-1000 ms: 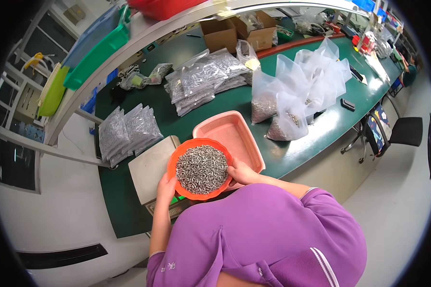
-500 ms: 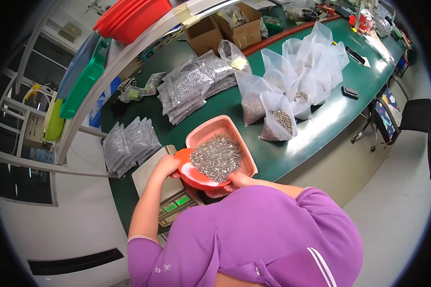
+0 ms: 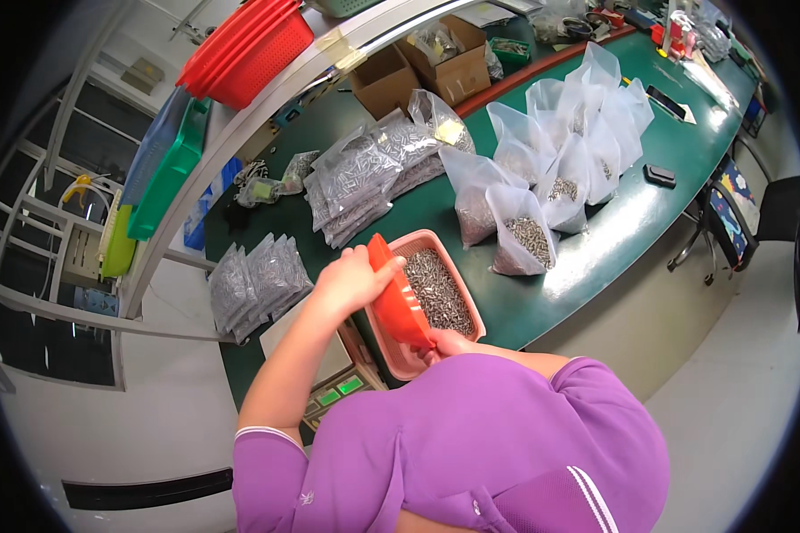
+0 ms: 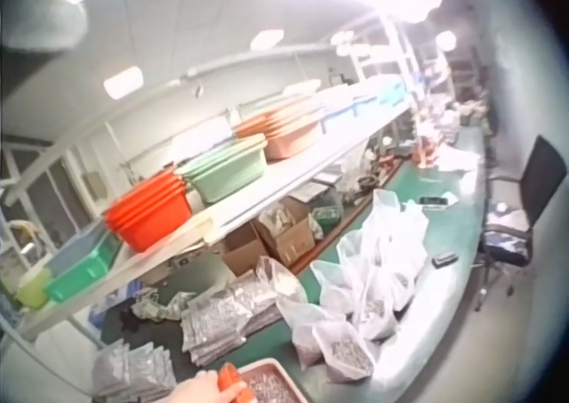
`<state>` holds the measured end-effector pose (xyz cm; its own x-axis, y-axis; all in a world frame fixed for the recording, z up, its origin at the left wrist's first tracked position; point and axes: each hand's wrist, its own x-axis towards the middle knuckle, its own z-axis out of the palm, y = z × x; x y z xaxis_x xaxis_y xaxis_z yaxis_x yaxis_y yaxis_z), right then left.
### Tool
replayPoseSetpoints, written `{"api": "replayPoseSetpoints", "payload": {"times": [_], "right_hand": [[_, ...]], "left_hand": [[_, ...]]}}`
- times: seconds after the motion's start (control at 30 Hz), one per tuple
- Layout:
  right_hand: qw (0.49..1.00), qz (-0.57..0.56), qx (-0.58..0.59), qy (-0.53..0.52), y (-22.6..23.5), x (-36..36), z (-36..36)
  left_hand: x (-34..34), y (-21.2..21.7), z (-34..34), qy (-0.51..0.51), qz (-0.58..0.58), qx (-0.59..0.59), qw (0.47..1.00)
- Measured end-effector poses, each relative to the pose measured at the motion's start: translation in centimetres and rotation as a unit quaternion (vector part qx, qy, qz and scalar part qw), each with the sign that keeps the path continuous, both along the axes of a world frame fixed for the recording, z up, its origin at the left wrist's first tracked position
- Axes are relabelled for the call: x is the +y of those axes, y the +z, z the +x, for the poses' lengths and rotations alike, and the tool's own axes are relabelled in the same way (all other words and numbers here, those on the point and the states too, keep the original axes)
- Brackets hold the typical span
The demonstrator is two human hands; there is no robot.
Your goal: Weighing small metal components on an electronic scale and placing specific amounts into plastic bags for packaging.
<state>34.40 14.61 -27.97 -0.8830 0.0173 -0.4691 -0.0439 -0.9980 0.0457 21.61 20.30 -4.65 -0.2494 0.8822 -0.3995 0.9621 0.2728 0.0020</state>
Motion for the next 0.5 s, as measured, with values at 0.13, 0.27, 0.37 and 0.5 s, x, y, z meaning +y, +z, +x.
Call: {"api": "replayPoseSetpoints", "payload": {"times": [0.13,0.27,0.37,0.5], "right_hand": [[0.998,0.046,0.009,0.049,0.0,-0.2,-0.3],[0.959,0.261,-0.11,0.001,1.9,-0.8,-1.5],[0.948,0.312,0.038,-0.043,4.4,-1.0,-1.8],[0.79,0.611,-0.027,0.049,8.0,-0.1,-5.5]], "left_hand": [[-2.2,-0.6,-0.7,0.042,0.071,-0.062,0.995],[-7.9,-1.3,-7.0,0.175,0.091,-0.389,0.9],[-14.8,-3.2,-11.6,0.3,0.09,-0.4,0.861],[-23.5,-7.6,-16.2,0.419,0.171,-0.455,0.767]]}}
